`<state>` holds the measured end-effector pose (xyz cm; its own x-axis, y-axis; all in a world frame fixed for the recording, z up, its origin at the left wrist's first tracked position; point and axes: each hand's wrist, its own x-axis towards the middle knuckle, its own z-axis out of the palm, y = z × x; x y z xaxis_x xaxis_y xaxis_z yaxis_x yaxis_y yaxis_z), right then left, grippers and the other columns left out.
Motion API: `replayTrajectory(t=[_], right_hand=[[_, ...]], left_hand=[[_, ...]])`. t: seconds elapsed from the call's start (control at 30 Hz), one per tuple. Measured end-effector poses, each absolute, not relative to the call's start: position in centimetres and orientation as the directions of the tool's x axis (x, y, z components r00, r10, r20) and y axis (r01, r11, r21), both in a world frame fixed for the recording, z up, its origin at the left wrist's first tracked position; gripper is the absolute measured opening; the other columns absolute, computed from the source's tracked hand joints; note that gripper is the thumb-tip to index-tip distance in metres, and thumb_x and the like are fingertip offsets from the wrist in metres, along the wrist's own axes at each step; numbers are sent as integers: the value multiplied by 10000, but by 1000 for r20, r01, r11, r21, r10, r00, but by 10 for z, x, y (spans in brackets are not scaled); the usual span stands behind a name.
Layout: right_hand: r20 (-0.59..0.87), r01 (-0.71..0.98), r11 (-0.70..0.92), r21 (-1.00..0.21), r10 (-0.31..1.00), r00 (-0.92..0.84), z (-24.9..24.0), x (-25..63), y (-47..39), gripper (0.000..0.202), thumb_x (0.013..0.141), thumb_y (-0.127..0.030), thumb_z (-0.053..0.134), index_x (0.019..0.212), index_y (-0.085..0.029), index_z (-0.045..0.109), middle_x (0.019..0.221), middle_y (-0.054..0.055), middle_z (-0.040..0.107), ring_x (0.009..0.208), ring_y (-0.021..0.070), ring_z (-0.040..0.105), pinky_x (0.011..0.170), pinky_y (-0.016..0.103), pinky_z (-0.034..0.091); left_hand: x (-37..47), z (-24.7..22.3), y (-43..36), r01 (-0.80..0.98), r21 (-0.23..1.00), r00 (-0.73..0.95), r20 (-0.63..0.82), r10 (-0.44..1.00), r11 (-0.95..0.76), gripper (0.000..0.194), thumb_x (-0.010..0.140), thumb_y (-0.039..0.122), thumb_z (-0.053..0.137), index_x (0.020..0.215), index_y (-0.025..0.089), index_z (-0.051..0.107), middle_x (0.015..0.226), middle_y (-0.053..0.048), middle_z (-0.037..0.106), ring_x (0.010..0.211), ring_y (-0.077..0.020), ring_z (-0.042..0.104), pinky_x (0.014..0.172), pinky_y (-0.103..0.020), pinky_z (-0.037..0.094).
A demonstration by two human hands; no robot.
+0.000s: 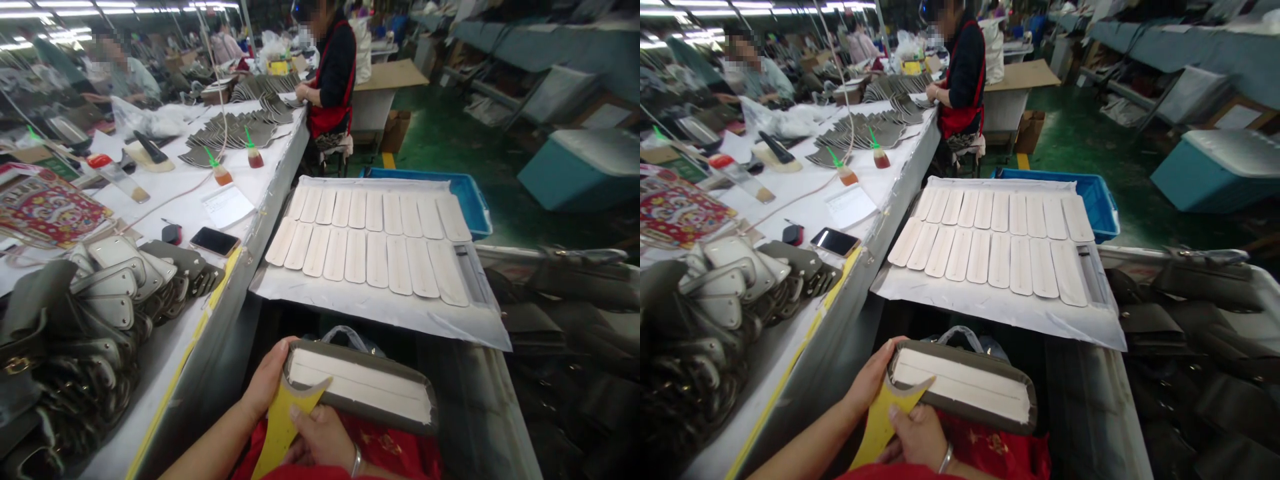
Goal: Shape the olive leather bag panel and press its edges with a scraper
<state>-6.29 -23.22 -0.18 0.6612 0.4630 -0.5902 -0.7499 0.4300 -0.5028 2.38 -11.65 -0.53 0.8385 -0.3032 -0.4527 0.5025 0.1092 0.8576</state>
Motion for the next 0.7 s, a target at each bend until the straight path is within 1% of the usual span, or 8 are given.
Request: replayTrajectory(t=[0.07, 0.13, 0.23, 0.3, 0.43, 0.5, 0.57, 0.7], right_hand=[[-593, -742, 442, -504, 447, 669, -1, -65, -230, 597, 633, -682, 638, 840, -124, 675, 688, 94, 681, 457, 98, 597, 390, 116, 412], [-607, -728, 440, -526, 406, 683, -3, -67, -226, 635, 604, -710, 629, 791, -104, 661, 641, 101, 668, 436, 107, 585, 393, 134, 431], [-672, -730, 377, -570, 297, 678, -5, -68, -219, 714, 502, -783, 602, 685, -93, 626, 540, 107, 627, 390, 127, 553, 375, 182, 443], [-701, -732, 325, -599, 230, 675, -5, -67, -215, 739, 459, -797, 585, 696, -98, 611, 486, 95, 599, 352, 132, 521, 351, 204, 427], [-680, -702, 293, -648, 192, 708, 2, -67, -209, 655, 532, -720, 568, 801, -123, 582, 486, 73, 599, 327, 118, 487, 362, 213, 420], [-676, -694, 306, -652, 181, 714, 6, -67, -206, 607, 541, -686, 578, 807, -141, 563, 478, 61, 593, 323, 114, 476, 369, 214, 417], [-679, -678, 336, -654, 135, 721, 10, -66, -203, 582, 521, -664, 611, 794, -154, 552, 480, 53, 590, 325, 117, 472, 373, 223, 415], [-670, -635, 389, -668, 58, 740, 17, -69, -197, 578, 488, -668, 641, 773, -171, 567, 489, 34, 575, 344, 126, 479, 378, 232, 390]], left_hand=[[23, -6, -118, 493, 864, 844, -447, -296, 101, 454, 885, 525, 441, 1095, 136, 546, 976, -58, 633, 860, -162, 548, 787, -264, 434], [22, -8, -117, 487, 867, 845, -436, -309, 107, 470, 889, 539, 422, 1115, 144, 540, 967, -54, 626, 857, -156, 539, 787, -260, 426], [19, -11, -116, 515, 836, 825, -423, -374, 191, 476, 899, 551, 385, 1162, 176, 513, 955, -43, 612, 839, -143, 525, 781, -257, 419], [18, -14, -114, 523, 820, 821, -410, -397, 233, 459, 899, 556, 382, 1141, 191, 520, 939, -29, 599, 831, -133, 517, 777, -246, 415], [21, -15, -110, 461, 863, 854, -370, -366, 204, 455, 880, 565, 417, 1104, 189, 544, 929, -20, 592, 848, -133, 520, 795, -240, 416], [23, -14, -109, 422, 897, 866, -356, -351, 131, 504, 870, 590, 408, 1113, 170, 547, 940, -36, 608, 847, -148, 532, 799, -258, 426], [25, -10, -109, 362, 932, 875, -345, -340, -16, 582, 867, 630, 346, 1085, 137, 565, 960, -65, 623, 864, -175, 548, 804, -279, 437], [29, 3, -104, 258, 927, 861, -349, -371, -272, 724, 871, 662, 182, 997, 87, 604, 957, -121, 642, 873, -228, 580, 777, -314, 461]])
